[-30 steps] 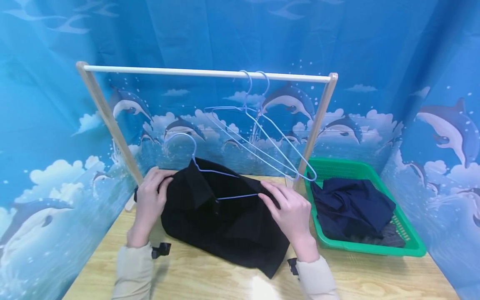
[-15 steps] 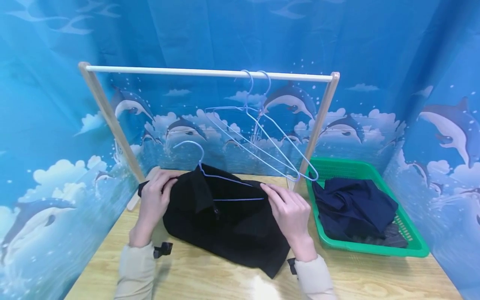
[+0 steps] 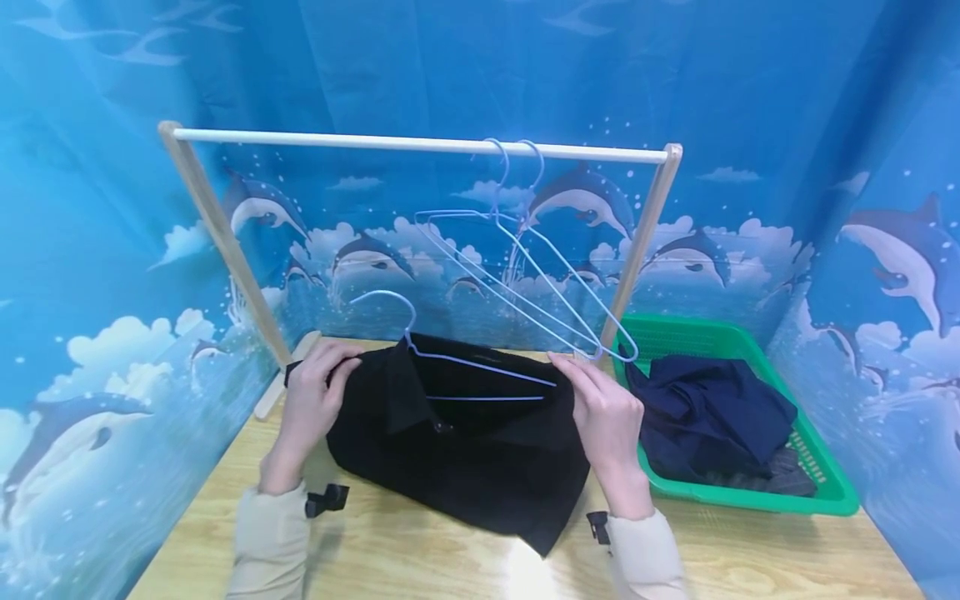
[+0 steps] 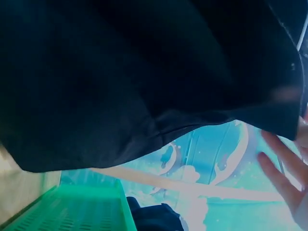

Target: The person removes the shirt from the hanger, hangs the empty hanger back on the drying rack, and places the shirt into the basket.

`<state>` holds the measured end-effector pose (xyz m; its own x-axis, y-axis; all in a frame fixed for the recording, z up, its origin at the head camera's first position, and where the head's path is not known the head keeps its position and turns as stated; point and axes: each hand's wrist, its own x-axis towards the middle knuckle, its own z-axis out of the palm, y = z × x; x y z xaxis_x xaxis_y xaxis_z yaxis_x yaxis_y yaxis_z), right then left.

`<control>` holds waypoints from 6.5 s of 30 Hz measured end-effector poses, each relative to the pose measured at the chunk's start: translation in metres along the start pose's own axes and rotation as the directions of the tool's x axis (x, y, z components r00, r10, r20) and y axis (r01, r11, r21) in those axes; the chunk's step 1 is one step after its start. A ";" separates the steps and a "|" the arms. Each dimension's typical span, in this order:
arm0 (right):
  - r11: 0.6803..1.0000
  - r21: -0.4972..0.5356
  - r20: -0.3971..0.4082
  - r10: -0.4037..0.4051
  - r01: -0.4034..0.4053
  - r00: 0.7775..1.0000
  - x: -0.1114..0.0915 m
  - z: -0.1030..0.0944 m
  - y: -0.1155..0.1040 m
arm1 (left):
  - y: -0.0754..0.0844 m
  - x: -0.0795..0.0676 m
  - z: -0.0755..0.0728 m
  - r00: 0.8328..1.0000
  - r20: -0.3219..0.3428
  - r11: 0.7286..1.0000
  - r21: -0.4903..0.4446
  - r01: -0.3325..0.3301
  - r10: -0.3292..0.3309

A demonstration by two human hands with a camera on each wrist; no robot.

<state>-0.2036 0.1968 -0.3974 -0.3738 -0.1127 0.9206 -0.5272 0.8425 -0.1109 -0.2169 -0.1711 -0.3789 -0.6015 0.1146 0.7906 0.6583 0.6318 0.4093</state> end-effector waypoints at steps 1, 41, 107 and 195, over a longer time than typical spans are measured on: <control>1.000 0.004 0.030 0.020 -0.020 0.999 0.000 -0.001 0.001 | 0.001 0.000 0.001 1.000 0.001 1.000 0.000 0.001 -0.001; 0.942 0.035 -0.153 -0.326 0.335 0.933 0.003 0.014 -0.026 | 0.002 -0.002 0.016 0.995 0.058 0.997 0.008 0.079 -0.079; 0.997 0.053 -0.281 0.060 -0.047 0.958 0.045 -0.028 -0.040 | -0.008 -0.006 0.032 0.997 0.003 0.943 0.326 -0.069 0.072; 0.971 0.215 0.277 -0.162 0.103 0.947 0.007 0.100 -0.097 | 0.007 -0.009 0.040 0.972 0.099 0.954 0.193 -0.229 0.214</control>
<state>-0.2318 0.0617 -0.4176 -0.4801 -0.3894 0.7861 -0.7146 0.6933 -0.0930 -0.2251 -0.1374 -0.4009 -0.4886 0.3219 0.8109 0.6787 0.7243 0.1214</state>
